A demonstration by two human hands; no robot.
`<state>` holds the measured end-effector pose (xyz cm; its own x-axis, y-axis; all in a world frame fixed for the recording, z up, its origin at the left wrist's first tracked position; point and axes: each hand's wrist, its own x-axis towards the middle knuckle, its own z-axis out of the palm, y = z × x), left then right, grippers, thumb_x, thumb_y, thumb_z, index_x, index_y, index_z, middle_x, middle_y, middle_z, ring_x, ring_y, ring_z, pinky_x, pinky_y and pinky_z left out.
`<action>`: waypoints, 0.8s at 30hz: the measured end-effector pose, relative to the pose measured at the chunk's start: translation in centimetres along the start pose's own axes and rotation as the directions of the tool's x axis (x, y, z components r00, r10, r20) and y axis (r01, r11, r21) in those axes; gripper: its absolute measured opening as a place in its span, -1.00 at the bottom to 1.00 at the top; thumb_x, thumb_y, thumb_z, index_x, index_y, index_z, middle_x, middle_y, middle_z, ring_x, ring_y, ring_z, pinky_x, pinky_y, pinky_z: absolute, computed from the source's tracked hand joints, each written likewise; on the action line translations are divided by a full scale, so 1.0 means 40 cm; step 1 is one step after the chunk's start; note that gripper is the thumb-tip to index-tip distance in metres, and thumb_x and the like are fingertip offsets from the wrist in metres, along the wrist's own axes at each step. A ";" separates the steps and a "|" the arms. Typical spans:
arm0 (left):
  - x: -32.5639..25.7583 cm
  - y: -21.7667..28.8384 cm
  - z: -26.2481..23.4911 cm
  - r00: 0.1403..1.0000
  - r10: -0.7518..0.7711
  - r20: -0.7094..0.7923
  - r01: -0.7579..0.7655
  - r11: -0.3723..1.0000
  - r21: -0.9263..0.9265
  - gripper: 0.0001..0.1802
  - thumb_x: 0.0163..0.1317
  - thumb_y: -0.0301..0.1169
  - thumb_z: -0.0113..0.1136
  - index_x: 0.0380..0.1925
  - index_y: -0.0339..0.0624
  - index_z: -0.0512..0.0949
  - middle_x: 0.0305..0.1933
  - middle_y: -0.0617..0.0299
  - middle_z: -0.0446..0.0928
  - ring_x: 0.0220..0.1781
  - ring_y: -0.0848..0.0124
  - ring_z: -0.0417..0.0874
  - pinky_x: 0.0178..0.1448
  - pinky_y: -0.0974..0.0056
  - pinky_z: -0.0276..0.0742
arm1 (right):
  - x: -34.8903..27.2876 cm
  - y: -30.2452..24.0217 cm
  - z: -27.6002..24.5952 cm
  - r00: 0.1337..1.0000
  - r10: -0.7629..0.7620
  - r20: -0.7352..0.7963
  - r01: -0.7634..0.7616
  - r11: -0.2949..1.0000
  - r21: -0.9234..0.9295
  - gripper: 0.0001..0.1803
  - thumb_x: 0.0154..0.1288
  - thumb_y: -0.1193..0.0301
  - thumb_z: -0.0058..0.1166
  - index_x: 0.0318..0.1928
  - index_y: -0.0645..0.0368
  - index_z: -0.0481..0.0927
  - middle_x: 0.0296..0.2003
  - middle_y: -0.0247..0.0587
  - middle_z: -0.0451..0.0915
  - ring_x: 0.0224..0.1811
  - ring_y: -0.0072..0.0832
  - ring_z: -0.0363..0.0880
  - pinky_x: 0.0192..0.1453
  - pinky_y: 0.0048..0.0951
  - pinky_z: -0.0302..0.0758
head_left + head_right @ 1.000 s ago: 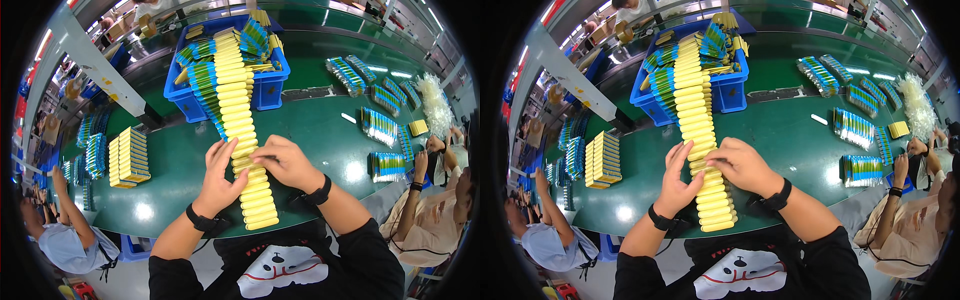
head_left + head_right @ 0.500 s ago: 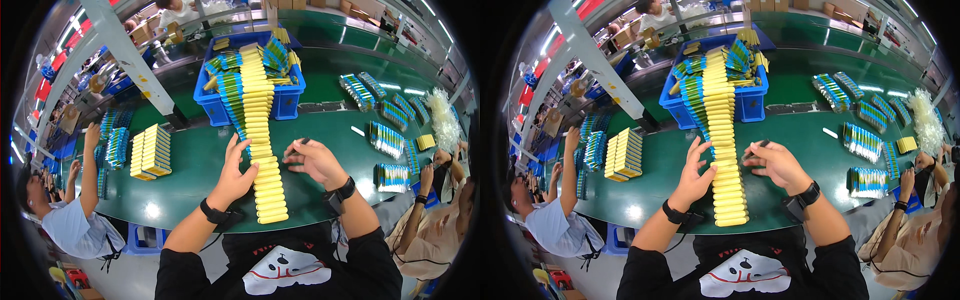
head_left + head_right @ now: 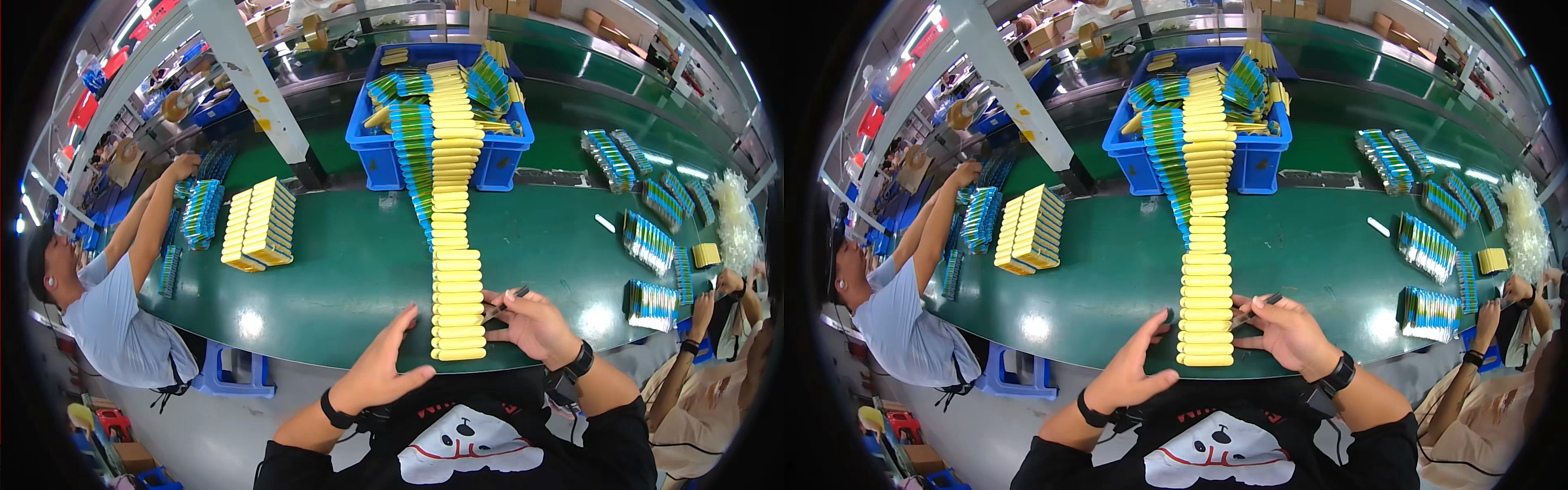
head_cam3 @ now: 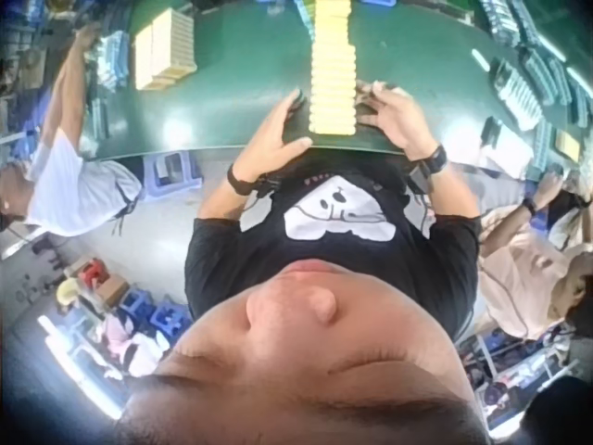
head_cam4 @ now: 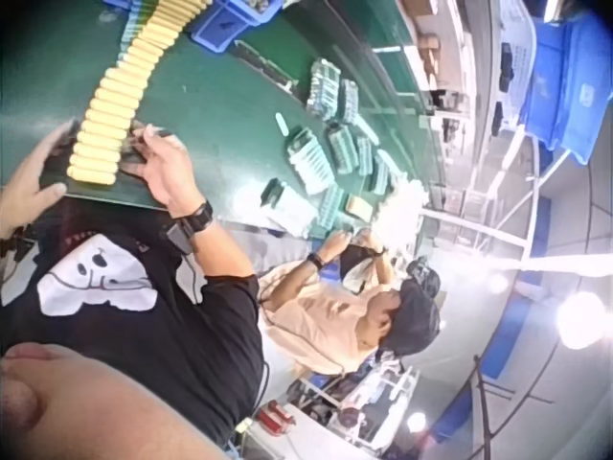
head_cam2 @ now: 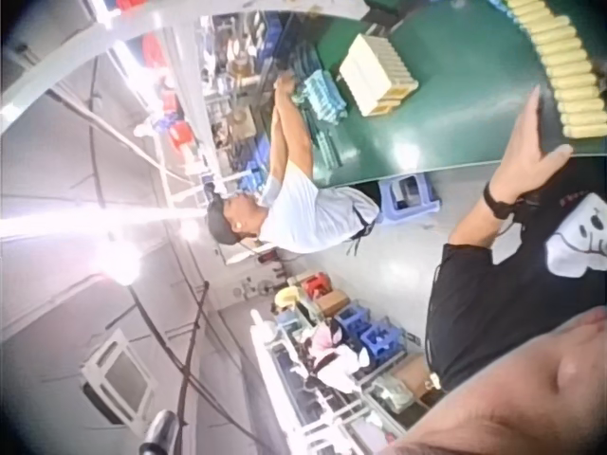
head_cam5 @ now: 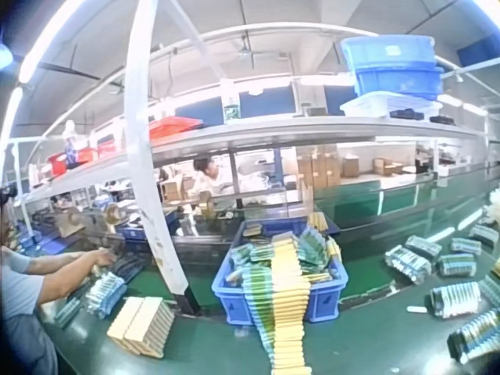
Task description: The person picks up a strip of yellow components, uses a small blade to cut them into smaller segments, and stacks the resulting packs on the table.
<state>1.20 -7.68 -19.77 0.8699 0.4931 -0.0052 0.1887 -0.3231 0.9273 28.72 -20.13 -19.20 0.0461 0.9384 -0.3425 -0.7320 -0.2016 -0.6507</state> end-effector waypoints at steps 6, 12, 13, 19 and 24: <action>-0.024 0.037 0.038 0.991 0.046 -0.127 -0.031 0.993 0.118 0.09 0.08 -0.21 0.51 0.43 -0.53 0.06 0.31 -0.29 0.42 0.37 -0.17 0.44 0.41 -0.04 0.35 | 0.040 0.054 0.062 0.998 0.023 0.060 -0.024 0.999 0.026 -0.75 0.55 0.29 0.04 -0.05 0.18 0.67 0.25 -0.13 0.50 0.21 -0.30 0.53 0.28 0.10 0.51; -0.077 -0.033 0.005 0.930 0.052 -0.364 0.068 0.949 0.309 -0.14 0.20 -0.49 0.34 0.44 -0.44 0.10 0.25 -0.17 0.51 0.29 -0.01 0.56 0.38 0.11 0.39 | 0.122 0.105 0.142 0.994 0.058 0.095 -0.059 0.998 0.014 -0.71 0.55 0.24 0.05 0.09 0.13 0.59 0.07 -0.25 0.59 0.20 -0.41 0.53 0.27 0.06 0.49; -0.073 -0.028 -0.007 0.928 0.045 -0.371 0.053 0.967 0.248 -0.21 0.25 -0.59 0.23 0.44 -0.43 0.11 0.26 -0.17 0.50 0.31 0.02 0.55 0.39 0.15 0.38 | 0.140 0.112 0.149 0.994 0.054 0.097 -0.056 0.998 0.014 -0.75 0.53 0.22 0.07 0.01 0.11 0.58 0.04 -0.27 0.59 0.19 -0.42 0.53 0.24 0.05 0.49; -0.038 -0.037 -0.122 0.891 0.017 -0.454 0.102 0.966 0.238 -0.20 0.23 -0.60 0.23 0.45 -0.36 0.12 0.29 -0.18 0.48 0.36 0.03 0.52 0.40 0.15 0.37 | 0.306 0.125 0.198 0.984 0.048 0.170 -0.060 0.996 0.068 -0.82 0.53 0.24 0.06 -0.09 0.06 0.59 0.03 -0.33 0.60 0.19 -0.45 0.53 0.25 0.12 0.51; 0.012 -0.151 -0.244 0.868 -0.030 -0.496 0.156 0.964 0.216 -0.22 0.25 -0.72 0.17 0.46 -0.35 0.12 0.34 -0.02 0.44 0.38 0.25 0.50 0.42 0.24 0.38 | 0.447 0.127 0.249 0.985 -0.010 0.170 -0.003 0.997 0.076 -0.80 0.49 0.19 0.13 -0.11 0.03 0.55 0.01 -0.33 0.56 0.19 -0.40 0.48 0.21 0.16 0.53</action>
<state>-3.97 2.40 -21.70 0.5238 0.8379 0.1534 0.4161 -0.4088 0.8123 19.03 -1.57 -21.89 -0.0623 0.9744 -0.2159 -0.7820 -0.1821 -0.5961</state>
